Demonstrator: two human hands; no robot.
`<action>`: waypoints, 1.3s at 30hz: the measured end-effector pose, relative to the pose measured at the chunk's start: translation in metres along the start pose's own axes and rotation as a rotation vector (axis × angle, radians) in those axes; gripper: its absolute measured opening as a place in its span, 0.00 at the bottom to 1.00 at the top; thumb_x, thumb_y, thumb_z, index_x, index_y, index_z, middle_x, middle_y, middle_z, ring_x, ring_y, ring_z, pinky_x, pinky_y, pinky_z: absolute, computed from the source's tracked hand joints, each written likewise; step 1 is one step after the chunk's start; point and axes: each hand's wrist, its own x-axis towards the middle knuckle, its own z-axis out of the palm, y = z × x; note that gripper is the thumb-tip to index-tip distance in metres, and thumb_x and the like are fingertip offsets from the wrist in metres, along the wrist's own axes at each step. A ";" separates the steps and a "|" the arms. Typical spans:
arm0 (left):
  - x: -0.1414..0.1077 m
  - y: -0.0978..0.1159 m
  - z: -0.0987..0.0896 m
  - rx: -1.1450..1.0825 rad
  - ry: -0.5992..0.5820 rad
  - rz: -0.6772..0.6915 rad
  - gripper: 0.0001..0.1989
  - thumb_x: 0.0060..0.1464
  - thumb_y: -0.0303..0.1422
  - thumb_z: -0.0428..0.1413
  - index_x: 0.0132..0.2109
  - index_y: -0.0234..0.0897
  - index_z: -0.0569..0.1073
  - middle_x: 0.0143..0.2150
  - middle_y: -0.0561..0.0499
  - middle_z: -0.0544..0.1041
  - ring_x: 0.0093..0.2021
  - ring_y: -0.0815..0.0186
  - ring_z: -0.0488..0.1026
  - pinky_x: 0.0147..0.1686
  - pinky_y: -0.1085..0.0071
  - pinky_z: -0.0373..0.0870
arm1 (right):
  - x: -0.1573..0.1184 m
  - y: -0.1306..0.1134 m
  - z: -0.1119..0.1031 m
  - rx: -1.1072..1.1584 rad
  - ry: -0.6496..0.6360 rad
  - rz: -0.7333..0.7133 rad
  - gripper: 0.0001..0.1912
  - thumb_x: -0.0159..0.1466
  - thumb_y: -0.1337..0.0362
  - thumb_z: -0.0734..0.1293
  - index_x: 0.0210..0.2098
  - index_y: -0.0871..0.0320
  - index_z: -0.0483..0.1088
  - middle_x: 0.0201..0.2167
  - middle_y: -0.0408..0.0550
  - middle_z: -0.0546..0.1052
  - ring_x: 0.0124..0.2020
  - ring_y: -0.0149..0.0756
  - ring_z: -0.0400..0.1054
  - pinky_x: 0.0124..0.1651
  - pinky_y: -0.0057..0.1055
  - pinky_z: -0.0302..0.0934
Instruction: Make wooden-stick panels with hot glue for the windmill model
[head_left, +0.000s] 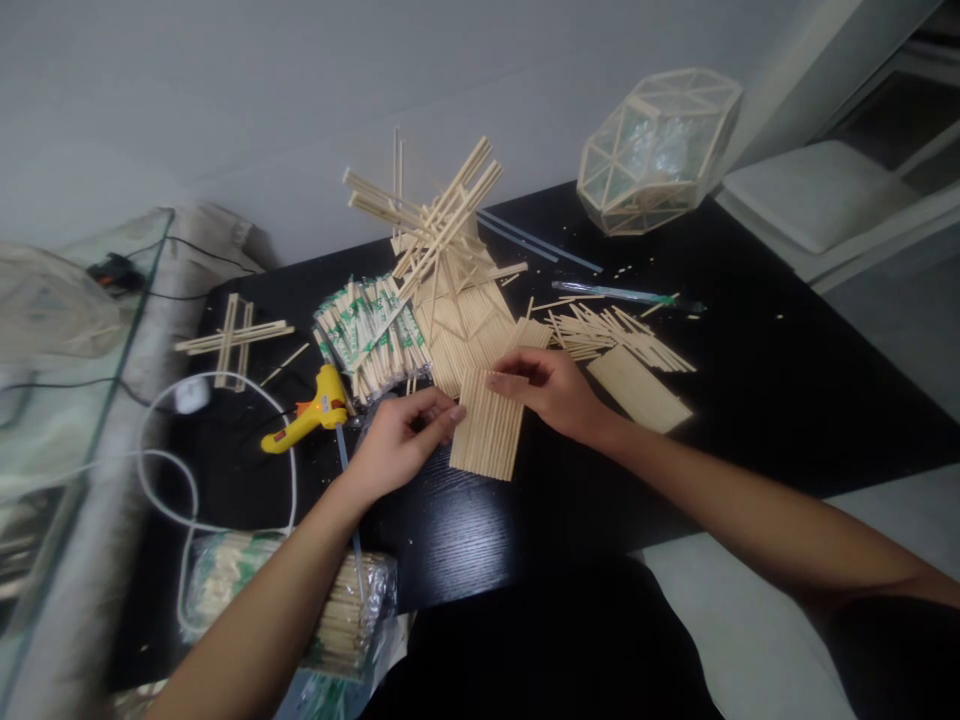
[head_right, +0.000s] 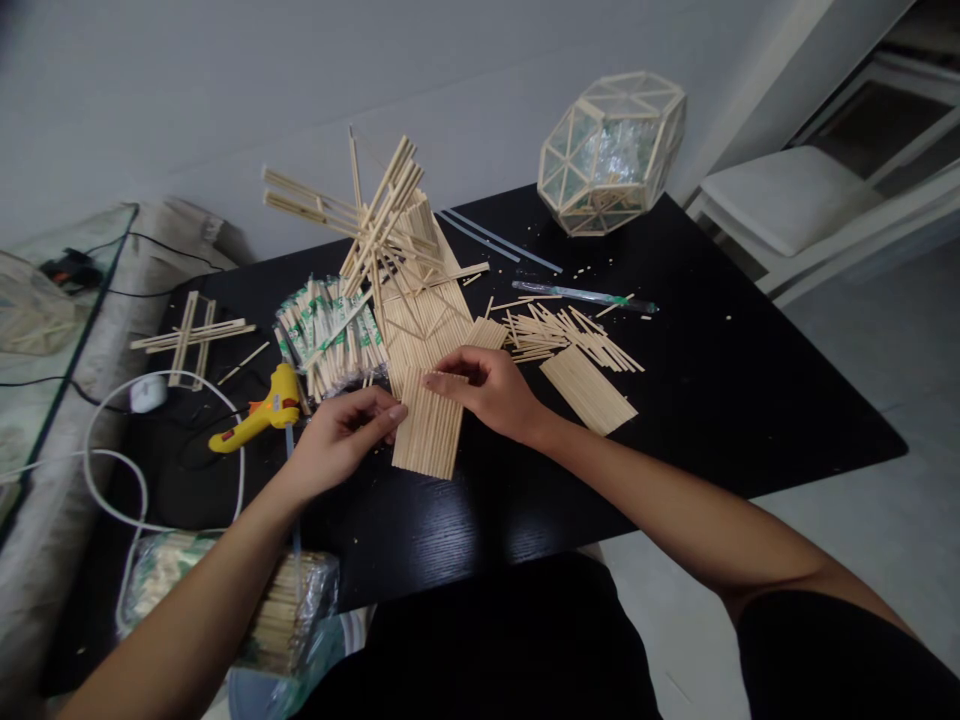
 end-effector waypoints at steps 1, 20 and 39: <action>0.000 0.000 0.000 -0.006 0.017 0.003 0.13 0.67 0.41 0.59 0.36 0.38 0.76 0.27 0.54 0.76 0.28 0.69 0.71 0.31 0.72 0.67 | 0.000 0.000 0.000 0.015 0.006 0.016 0.20 0.52 0.49 0.83 0.34 0.56 0.79 0.30 0.44 0.79 0.32 0.34 0.71 0.35 0.32 0.68; 0.003 0.005 -0.001 -0.157 0.187 -0.008 0.11 0.65 0.39 0.60 0.36 0.37 0.75 0.23 0.55 0.74 0.23 0.71 0.70 0.25 0.76 0.66 | 0.000 -0.002 0.002 0.053 -0.148 0.070 0.22 0.58 0.46 0.79 0.25 0.57 0.73 0.24 0.41 0.75 0.26 0.32 0.70 0.31 0.31 0.70; 0.001 -0.003 0.003 -0.278 -0.022 -0.104 0.11 0.61 0.41 0.65 0.42 0.37 0.82 0.31 0.52 0.82 0.28 0.68 0.78 0.30 0.73 0.76 | -0.005 0.002 0.005 -0.040 -0.156 -0.017 0.23 0.61 0.46 0.77 0.25 0.56 0.70 0.22 0.39 0.71 0.24 0.29 0.63 0.27 0.28 0.60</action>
